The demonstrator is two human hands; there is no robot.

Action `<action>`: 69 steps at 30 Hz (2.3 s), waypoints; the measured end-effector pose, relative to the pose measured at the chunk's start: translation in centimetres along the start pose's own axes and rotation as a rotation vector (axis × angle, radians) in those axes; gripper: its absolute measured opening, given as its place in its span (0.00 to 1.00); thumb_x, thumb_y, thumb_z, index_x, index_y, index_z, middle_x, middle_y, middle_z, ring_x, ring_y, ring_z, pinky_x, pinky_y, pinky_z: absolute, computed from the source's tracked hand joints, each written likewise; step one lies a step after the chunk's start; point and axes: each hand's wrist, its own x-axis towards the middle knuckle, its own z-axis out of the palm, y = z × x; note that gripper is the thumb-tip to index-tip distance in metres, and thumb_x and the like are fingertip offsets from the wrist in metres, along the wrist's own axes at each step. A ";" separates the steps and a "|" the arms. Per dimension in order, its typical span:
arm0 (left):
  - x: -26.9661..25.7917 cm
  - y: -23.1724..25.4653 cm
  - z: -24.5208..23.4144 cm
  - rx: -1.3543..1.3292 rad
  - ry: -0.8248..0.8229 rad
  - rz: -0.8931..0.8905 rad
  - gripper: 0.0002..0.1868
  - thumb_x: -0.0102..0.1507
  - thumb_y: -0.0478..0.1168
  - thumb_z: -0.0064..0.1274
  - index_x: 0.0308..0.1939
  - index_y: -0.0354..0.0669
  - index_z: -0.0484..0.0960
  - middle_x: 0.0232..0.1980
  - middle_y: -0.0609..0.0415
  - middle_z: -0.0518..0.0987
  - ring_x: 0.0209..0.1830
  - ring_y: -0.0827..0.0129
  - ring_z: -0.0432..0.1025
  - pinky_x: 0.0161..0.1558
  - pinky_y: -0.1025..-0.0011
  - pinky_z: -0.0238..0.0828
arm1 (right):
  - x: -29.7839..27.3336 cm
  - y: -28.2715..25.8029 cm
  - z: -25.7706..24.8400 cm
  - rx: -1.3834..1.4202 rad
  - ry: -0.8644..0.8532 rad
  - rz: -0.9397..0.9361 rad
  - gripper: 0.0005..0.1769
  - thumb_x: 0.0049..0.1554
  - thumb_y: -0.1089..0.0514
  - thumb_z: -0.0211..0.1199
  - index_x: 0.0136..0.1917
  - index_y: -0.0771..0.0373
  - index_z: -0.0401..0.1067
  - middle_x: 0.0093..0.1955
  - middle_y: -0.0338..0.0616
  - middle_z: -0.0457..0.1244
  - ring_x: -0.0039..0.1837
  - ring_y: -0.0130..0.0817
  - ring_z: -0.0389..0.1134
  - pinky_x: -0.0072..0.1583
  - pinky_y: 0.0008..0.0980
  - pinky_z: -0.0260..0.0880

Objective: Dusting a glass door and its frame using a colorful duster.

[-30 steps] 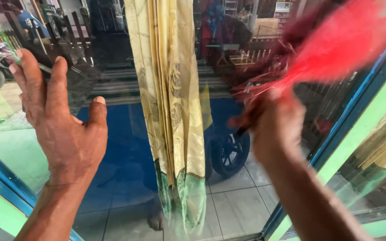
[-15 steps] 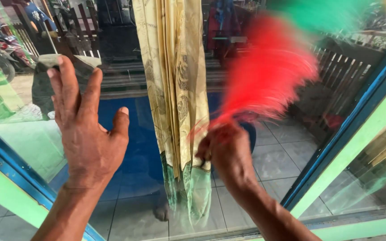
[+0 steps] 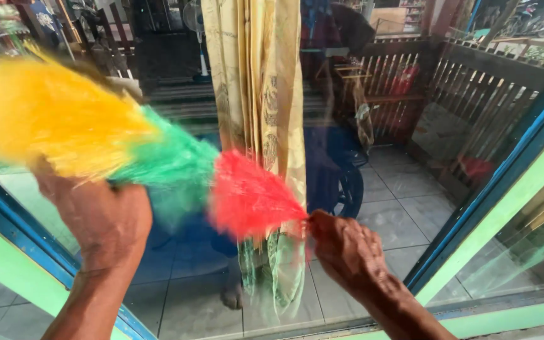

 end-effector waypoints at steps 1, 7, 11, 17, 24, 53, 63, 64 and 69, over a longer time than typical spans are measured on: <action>0.0 -0.2 -0.1 0.031 -0.019 -0.076 0.37 0.73 0.36 0.57 0.83 0.43 0.57 0.88 0.42 0.47 0.90 0.45 0.38 0.85 0.44 0.39 | -0.2 0.5 -0.1 -0.160 -0.005 -0.161 0.16 0.52 0.58 0.55 0.53 0.60 0.75 0.38 0.48 0.70 0.42 0.48 0.70 0.42 0.49 0.69; -0.9 -2.5 0.5 -0.145 0.028 0.004 0.40 0.72 0.28 0.53 0.84 0.38 0.50 0.88 0.37 0.41 0.88 0.41 0.31 0.86 0.44 0.37 | 2.0 0.7 2.6 0.602 0.094 0.358 0.17 0.65 0.57 0.49 0.40 0.69 0.69 0.34 0.49 0.65 0.38 0.41 0.67 0.44 0.46 0.69; -0.9 -1.7 0.9 -0.142 0.007 0.038 0.38 0.73 0.28 0.54 0.84 0.40 0.54 0.88 0.40 0.42 0.89 0.41 0.32 0.86 0.45 0.39 | 0.7 0.1 3.2 1.166 0.183 0.717 0.11 0.62 0.58 0.46 0.40 0.61 0.66 0.32 0.46 0.61 0.34 0.44 0.64 0.40 0.51 0.72; -1.1 -0.4 0.7 -0.159 -0.005 0.028 0.39 0.67 0.30 0.58 0.81 0.38 0.61 0.87 0.38 0.41 0.90 0.35 0.34 0.86 0.41 0.43 | -0.8 4.5 4.7 0.735 -0.005 0.283 0.15 0.48 0.71 0.43 0.46 0.75 0.67 0.37 0.58 0.67 0.38 0.50 0.68 0.38 0.50 0.71; -1.1 -0.6 1.5 -0.037 -0.036 0.090 0.40 0.68 0.35 0.63 0.83 0.44 0.65 0.87 0.42 0.39 0.87 0.38 0.32 0.83 0.36 0.43 | 2.8 -3.2 0.6 1.014 0.159 0.531 0.15 0.61 0.50 0.53 0.45 0.65 0.67 0.35 0.50 0.67 0.37 0.46 0.75 0.39 0.48 0.81; -0.5 -0.4 -0.9 -0.040 -0.143 0.101 0.43 0.62 0.34 0.62 0.81 0.43 0.64 0.87 0.41 0.39 0.88 0.38 0.35 0.78 0.33 0.42 | 0.2 -6.2 7.2 1.190 0.015 0.614 0.18 0.67 0.51 0.45 0.47 0.68 0.67 0.40 0.53 0.65 0.46 0.53 0.74 0.45 0.49 0.79; -0.6 -2.2 -2.3 -0.084 -0.211 0.203 0.38 0.62 0.36 0.60 0.76 0.42 0.67 0.86 0.42 0.42 0.86 0.39 0.36 0.78 0.36 0.42 | -3.0 -3.1 12.0 1.387 0.152 0.934 0.15 0.68 0.51 0.43 0.50 0.64 0.62 0.41 0.51 0.65 0.49 0.55 0.74 0.48 0.53 0.79; -0.7 -2.2 -2.5 -0.069 -0.213 0.219 0.37 0.61 0.37 0.60 0.75 0.42 0.68 0.86 0.42 0.41 0.86 0.39 0.36 0.78 0.36 0.42 | -3.5 -3.0 12.5 1.185 0.134 0.843 0.17 0.68 0.50 0.45 0.51 0.67 0.64 0.41 0.50 0.65 0.49 0.56 0.74 0.47 0.54 0.78; -3.5 -3.2 -2.4 -0.041 -0.301 0.271 0.39 0.58 0.39 0.60 0.74 0.40 0.68 0.84 0.41 0.39 0.84 0.38 0.35 0.75 0.35 0.42 | -2.4 -0.8 14.0 1.490 0.144 1.082 0.15 0.67 0.50 0.43 0.53 0.65 0.62 0.41 0.50 0.65 0.48 0.53 0.74 0.47 0.55 0.78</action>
